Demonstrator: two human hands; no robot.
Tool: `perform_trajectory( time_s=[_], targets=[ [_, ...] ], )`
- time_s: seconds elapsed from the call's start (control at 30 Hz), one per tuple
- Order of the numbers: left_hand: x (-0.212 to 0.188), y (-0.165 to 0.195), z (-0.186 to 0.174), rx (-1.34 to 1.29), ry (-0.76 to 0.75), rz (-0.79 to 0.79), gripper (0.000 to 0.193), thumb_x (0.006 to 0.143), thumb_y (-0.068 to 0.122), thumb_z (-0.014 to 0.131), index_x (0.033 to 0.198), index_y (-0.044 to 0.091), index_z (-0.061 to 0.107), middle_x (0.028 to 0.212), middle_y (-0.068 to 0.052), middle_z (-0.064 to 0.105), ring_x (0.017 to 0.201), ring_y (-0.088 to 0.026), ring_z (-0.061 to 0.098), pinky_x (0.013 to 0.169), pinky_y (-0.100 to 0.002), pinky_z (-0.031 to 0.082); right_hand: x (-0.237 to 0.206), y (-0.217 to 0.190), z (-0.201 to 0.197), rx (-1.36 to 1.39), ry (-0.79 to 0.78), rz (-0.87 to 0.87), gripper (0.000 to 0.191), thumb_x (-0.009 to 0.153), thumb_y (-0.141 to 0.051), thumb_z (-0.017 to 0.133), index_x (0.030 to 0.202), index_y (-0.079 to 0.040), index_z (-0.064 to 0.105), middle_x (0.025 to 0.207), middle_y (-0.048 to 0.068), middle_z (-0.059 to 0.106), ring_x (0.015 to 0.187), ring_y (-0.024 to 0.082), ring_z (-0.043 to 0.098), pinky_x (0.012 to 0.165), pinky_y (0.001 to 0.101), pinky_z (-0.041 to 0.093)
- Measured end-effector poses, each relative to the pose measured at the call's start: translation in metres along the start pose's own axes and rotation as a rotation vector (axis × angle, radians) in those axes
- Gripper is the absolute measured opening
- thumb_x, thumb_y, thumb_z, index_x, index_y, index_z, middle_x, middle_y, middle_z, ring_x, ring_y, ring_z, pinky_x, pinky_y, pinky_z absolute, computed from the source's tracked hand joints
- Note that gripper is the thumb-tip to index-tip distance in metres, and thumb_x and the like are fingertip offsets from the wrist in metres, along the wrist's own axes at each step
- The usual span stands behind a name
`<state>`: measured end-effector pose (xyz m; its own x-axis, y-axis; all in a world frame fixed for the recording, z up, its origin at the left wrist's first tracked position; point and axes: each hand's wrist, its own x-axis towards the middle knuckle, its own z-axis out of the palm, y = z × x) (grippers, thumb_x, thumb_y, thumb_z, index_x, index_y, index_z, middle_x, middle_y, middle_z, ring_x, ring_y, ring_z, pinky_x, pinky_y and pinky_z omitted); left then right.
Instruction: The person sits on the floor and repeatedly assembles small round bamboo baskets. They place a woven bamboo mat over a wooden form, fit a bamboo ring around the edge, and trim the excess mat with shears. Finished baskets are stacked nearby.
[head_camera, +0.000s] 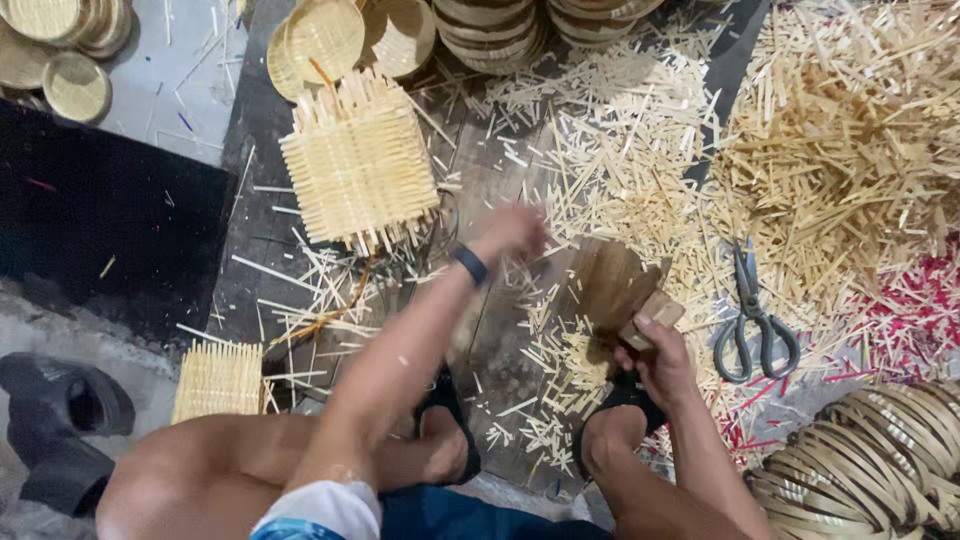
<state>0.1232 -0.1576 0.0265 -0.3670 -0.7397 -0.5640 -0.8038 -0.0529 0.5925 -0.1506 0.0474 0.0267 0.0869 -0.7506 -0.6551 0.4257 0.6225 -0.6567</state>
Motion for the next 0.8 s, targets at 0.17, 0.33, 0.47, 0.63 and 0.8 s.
perform_trajectory(
  time_s=[0.17,0.33,0.47,0.63,0.8],
  targets=[
    [-0.054,0.017,0.118,-1.102,0.001,-0.373,0.041,0.098,0.035,0.068,0.115,-0.002,0.073,0.091,-0.011,0.069,0.072,-0.022,0.056,0.062,-0.035,0.047,0.010,-0.022,0.035,0.041,-0.065,0.091,0.064,0.077,-0.067,0.065,0.127,-0.026,0.063,0.129,0.007,0.064,0.118,0.028,0.059,0.085,0.0411,0.059],
    [-0.052,-0.002,0.101,-1.048,0.513,0.114,0.034,0.081,0.003,0.076,0.113,0.004,0.065,0.105,-0.008,0.072,0.095,-0.013,0.069,0.087,-0.026,0.058,0.018,-0.021,0.046,-0.191,0.113,-0.006,0.045,0.095,-0.046,0.058,0.113,-0.005,0.062,0.105,0.017,0.073,0.092,0.027,0.074,0.072,0.0396,0.063],
    [-0.076,-0.048,0.024,-0.158,0.989,0.059,0.029,0.091,0.022,0.070,0.116,0.007,0.071,0.118,-0.017,0.071,0.112,-0.035,0.066,0.099,-0.046,0.052,0.018,-0.006,0.039,-0.233,0.150,-0.073,0.024,0.105,-0.018,0.056,0.110,0.005,0.060,0.090,0.019,0.071,0.071,0.023,0.071,0.061,0.0331,0.060],
    [-0.108,-0.148,-0.114,0.155,1.263,-0.678,0.071,0.078,0.035,0.085,0.135,0.005,0.054,0.137,-0.023,0.049,0.127,-0.044,0.045,0.103,-0.058,0.036,0.008,-0.013,0.037,-0.084,0.154,-0.073,0.022,0.106,-0.019,0.054,0.115,0.001,0.056,0.091,0.015,0.071,0.073,0.022,0.072,0.061,0.0324,0.060],
    [-0.136,-0.199,-0.128,-0.125,1.127,-0.566,0.033,0.081,0.026,0.082,0.108,0.008,0.077,0.100,-0.010,0.074,0.095,-0.025,0.075,0.093,-0.037,0.059,0.018,-0.024,0.047,-0.208,0.230,-0.060,0.026,0.100,-0.013,0.060,0.123,-0.003,0.054,0.088,0.012,0.072,0.069,0.019,0.069,0.058,0.0293,0.059]
  ],
)
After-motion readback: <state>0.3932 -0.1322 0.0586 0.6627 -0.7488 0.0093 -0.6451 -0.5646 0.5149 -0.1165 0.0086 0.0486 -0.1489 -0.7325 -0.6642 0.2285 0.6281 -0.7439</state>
